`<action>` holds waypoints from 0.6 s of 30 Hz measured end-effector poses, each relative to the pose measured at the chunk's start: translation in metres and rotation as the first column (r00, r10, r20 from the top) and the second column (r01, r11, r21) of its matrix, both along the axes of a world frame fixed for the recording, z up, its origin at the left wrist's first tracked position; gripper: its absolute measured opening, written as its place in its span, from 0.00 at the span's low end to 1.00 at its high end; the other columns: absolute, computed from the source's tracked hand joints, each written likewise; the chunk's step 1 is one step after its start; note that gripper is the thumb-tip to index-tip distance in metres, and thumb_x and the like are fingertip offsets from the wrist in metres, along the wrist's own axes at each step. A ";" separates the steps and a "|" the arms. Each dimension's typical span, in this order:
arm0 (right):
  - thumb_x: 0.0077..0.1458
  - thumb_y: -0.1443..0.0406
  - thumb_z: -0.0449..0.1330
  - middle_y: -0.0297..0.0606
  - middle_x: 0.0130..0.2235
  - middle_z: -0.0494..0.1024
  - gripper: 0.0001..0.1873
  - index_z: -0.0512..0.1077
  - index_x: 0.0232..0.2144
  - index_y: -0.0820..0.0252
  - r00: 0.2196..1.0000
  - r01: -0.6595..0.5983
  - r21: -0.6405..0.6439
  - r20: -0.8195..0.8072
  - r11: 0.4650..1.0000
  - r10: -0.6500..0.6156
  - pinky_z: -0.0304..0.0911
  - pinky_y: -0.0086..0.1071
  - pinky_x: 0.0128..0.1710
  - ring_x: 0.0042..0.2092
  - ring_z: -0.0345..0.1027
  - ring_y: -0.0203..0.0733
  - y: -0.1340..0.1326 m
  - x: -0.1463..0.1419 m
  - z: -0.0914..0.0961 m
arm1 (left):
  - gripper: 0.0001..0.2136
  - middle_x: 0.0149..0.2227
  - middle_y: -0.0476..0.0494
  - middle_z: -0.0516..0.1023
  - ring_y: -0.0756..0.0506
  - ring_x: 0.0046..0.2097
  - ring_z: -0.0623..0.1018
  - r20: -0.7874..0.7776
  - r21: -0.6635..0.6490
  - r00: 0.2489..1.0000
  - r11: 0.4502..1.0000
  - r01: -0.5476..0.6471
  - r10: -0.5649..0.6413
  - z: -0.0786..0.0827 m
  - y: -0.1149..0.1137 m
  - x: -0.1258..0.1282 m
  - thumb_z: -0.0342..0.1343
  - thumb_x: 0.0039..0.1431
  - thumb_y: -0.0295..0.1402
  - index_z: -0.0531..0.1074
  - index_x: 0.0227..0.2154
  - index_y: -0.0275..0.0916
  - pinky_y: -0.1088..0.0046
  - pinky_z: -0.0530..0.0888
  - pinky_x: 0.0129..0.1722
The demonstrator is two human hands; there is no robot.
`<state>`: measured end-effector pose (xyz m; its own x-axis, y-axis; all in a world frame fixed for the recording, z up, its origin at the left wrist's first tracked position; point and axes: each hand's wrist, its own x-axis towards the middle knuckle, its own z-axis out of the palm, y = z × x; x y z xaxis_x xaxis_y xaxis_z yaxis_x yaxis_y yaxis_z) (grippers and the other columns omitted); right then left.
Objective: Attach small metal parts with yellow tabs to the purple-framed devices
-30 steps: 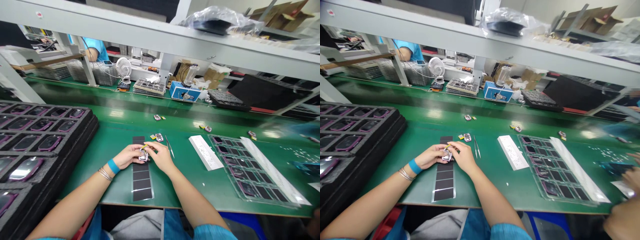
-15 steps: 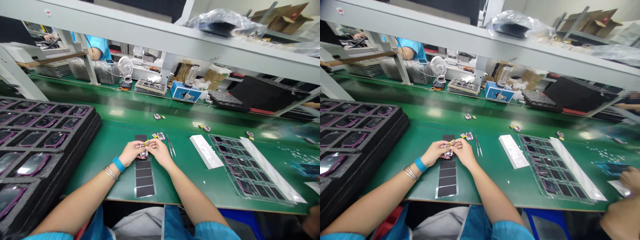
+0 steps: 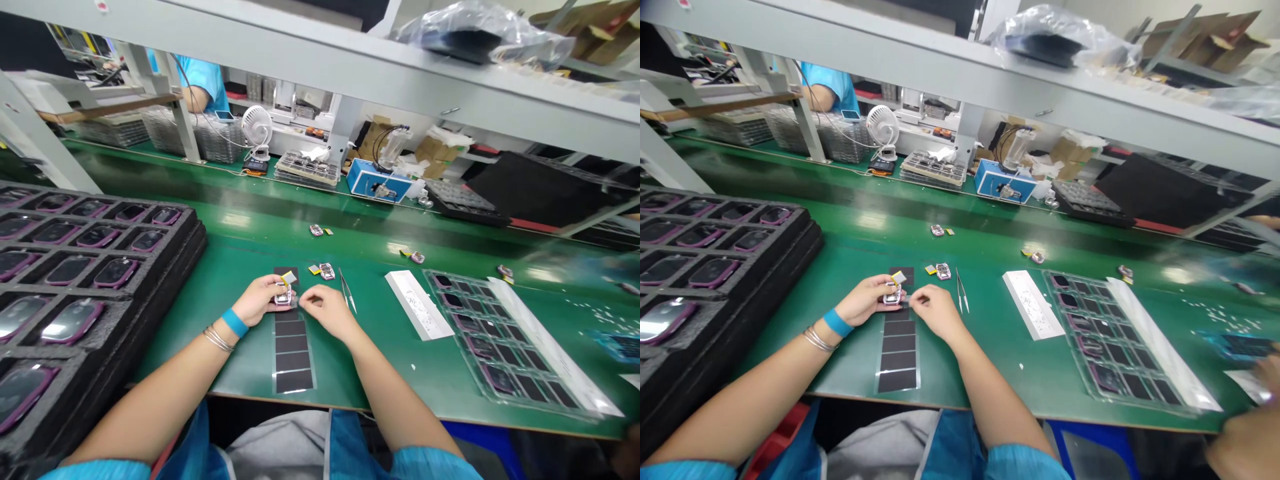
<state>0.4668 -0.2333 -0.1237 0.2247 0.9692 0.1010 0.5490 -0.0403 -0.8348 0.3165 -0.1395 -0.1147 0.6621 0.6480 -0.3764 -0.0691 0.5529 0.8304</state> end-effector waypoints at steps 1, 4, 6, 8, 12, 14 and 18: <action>0.48 0.72 0.60 0.35 0.34 0.74 0.04 0.74 0.26 0.60 0.994 -0.044 -0.042 0.095 0.998 0.048 0.64 0.28 0.37 0.34 0.68 0.35 -0.002 -0.002 0.000 | 0.10 0.30 0.39 0.77 0.44 0.32 0.78 0.015 -0.029 1.000 0.999 0.025 -0.024 0.000 0.001 -0.002 0.63 0.46 0.24 0.68 0.30 0.33 0.66 0.77 0.32; 0.47 0.74 0.62 0.37 0.38 0.72 0.07 0.75 0.29 0.60 0.942 -0.051 -0.099 0.327 0.994 0.081 0.63 0.31 0.42 0.38 0.67 0.37 -0.006 -0.009 0.000 | 0.09 0.32 0.37 0.77 0.44 0.33 0.78 0.031 -0.055 0.998 0.997 0.058 -0.056 -0.001 0.003 -0.004 0.62 0.47 0.24 0.68 0.32 0.33 0.66 0.77 0.34; 0.48 0.74 0.62 0.37 0.39 0.72 0.06 0.75 0.30 0.60 0.920 -0.035 -0.099 0.385 0.994 0.071 0.62 0.32 0.44 0.39 0.67 0.38 -0.006 -0.012 -0.001 | 0.10 0.32 0.38 0.77 0.44 0.33 0.78 0.023 -0.041 0.998 0.997 0.067 -0.066 -0.003 0.002 -0.003 0.63 0.46 0.25 0.68 0.32 0.33 0.66 0.76 0.34; 0.48 0.74 0.63 0.37 0.38 0.72 0.06 0.75 0.29 0.60 0.924 -0.036 -0.090 0.377 0.995 0.068 0.62 0.33 0.44 0.38 0.66 0.38 -0.005 -0.013 -0.002 | 0.11 0.31 0.39 0.77 0.45 0.32 0.77 0.017 -0.019 0.997 0.997 0.073 -0.072 -0.005 0.002 -0.001 0.64 0.46 0.26 0.68 0.32 0.33 0.67 0.76 0.34; 0.47 0.74 0.64 0.38 0.37 0.71 0.05 0.75 0.27 0.60 0.943 -0.014 -0.068 0.332 0.998 0.035 0.62 0.35 0.43 0.37 0.66 0.39 -0.002 -0.012 -0.007 | 0.12 0.32 0.39 0.77 0.45 0.33 0.77 0.017 -0.005 0.997 0.997 0.074 -0.074 -0.005 0.001 -0.001 0.64 0.45 0.27 0.69 0.32 0.33 0.67 0.76 0.34; 0.48 0.74 0.64 0.38 0.37 0.70 0.04 0.74 0.25 0.61 0.943 0.004 -0.045 0.332 0.999 0.011 0.61 0.37 0.44 0.39 0.65 0.40 0.000 -0.013 -0.012 | 0.12 0.32 0.39 0.77 0.45 0.33 0.77 0.014 -0.007 0.997 0.998 0.070 -0.070 -0.005 0.002 -0.001 0.65 0.44 0.27 0.68 0.32 0.34 0.66 0.76 0.35; 0.51 0.76 0.59 0.39 0.35 0.67 0.07 0.71 0.24 0.63 0.934 -0.009 -0.020 0.357 1.000 0.016 0.60 0.38 0.46 0.41 0.62 0.41 0.002 -0.015 -0.016 | 0.14 0.33 0.38 0.77 0.45 0.33 0.77 -0.005 -0.002 0.999 0.999 0.052 -0.052 -0.005 0.003 -0.001 0.65 0.43 0.27 0.68 0.33 0.34 0.67 0.76 0.35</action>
